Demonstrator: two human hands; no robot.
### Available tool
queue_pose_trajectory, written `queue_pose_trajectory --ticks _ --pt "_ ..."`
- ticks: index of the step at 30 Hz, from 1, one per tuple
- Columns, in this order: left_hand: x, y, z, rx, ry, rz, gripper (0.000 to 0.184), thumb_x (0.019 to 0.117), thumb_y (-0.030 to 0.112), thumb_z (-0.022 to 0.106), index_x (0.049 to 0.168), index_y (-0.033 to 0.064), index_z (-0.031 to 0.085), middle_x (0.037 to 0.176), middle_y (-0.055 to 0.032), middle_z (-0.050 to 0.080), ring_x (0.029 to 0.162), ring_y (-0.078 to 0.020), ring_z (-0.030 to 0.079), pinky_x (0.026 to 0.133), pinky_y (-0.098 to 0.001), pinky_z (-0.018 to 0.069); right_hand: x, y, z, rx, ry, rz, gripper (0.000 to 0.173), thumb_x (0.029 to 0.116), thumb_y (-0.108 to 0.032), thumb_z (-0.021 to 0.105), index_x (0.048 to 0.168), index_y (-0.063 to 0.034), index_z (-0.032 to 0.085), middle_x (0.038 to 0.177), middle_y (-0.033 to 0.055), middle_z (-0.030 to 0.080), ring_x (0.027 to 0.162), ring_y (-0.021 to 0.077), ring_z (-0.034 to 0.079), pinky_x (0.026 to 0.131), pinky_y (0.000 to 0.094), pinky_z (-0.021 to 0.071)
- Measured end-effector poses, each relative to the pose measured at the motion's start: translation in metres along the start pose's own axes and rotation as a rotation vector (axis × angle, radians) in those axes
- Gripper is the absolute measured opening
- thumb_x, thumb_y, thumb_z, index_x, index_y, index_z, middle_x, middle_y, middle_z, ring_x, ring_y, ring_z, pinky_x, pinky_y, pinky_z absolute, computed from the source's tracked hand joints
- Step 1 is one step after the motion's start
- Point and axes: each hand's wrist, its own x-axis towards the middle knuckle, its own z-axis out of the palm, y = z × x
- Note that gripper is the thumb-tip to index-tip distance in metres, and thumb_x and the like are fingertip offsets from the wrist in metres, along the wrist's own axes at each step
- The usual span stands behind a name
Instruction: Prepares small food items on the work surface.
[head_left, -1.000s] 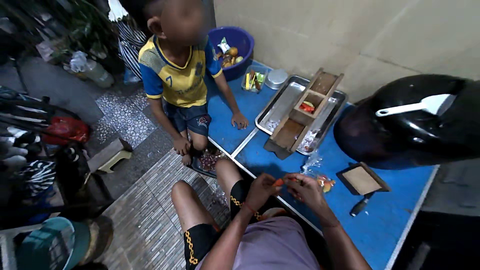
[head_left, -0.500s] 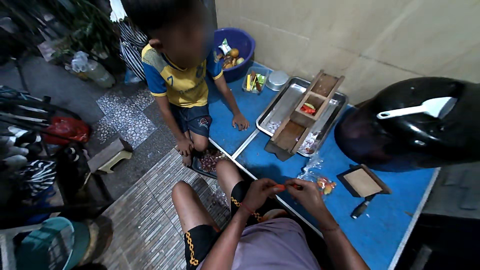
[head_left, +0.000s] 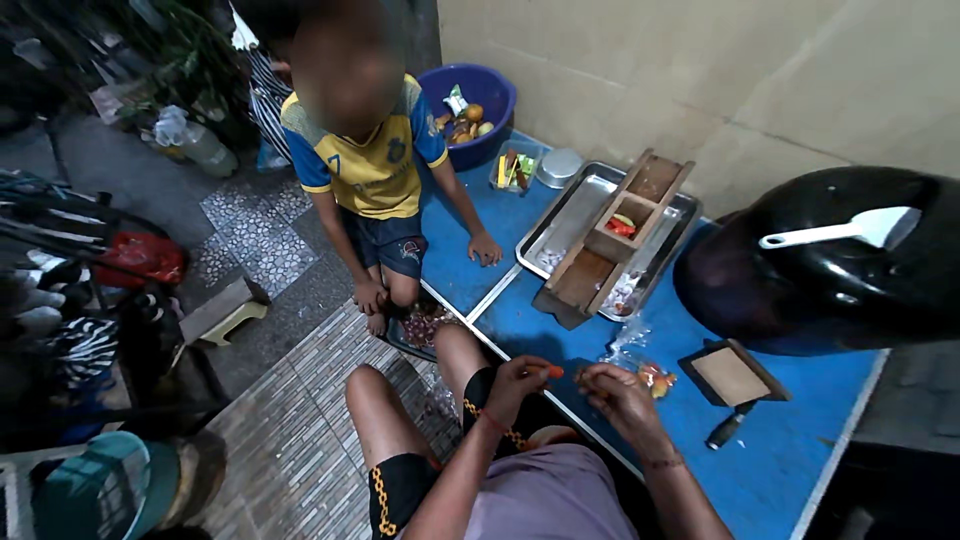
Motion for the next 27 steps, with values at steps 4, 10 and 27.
queue_pose_trajectory --ticks 4,10,27 --pt "-0.001 0.000 0.005 0.001 0.058 0.004 0.021 0.1006 0.003 0.058 0.118 -0.0067 0.063 0.102 -0.0085 0.069 0.079 -0.0092 0.066 0.076 -0.0268 0.0573 0.001 0.007 0.004 0.006 0.005 0.081 0.029 0.0944 -0.003 0.042 0.092 -0.0038 0.071 0.079 -0.0008 0.073 0.059 0.0037 0.064 0.053 0.0177 0.0531" --pt "0.002 -0.009 0.008 0.047 0.122 0.024 0.020 0.0980 0.005 0.065 0.113 -0.0070 0.058 0.088 -0.0066 0.066 0.072 -0.0089 0.065 0.071 -0.0261 0.0578 -0.005 0.008 0.007 -0.089 -0.082 0.062 0.023 0.0915 -0.006 0.059 0.110 -0.0022 0.072 0.095 0.0003 0.076 0.076 0.0062 0.070 0.066 0.0216 0.0593" --pt "-0.006 -0.004 0.003 0.090 0.077 0.081 0.028 0.1037 0.012 0.054 0.126 -0.0051 0.061 0.112 -0.0124 0.069 0.092 -0.0152 0.069 0.081 -0.0324 0.0593 0.100 -0.150 -0.028 -0.527 0.412 -0.595 0.029 0.0936 -0.007 0.072 0.121 0.0022 0.069 0.107 0.0147 0.071 0.083 0.0157 0.067 0.079 0.0353 0.0590"
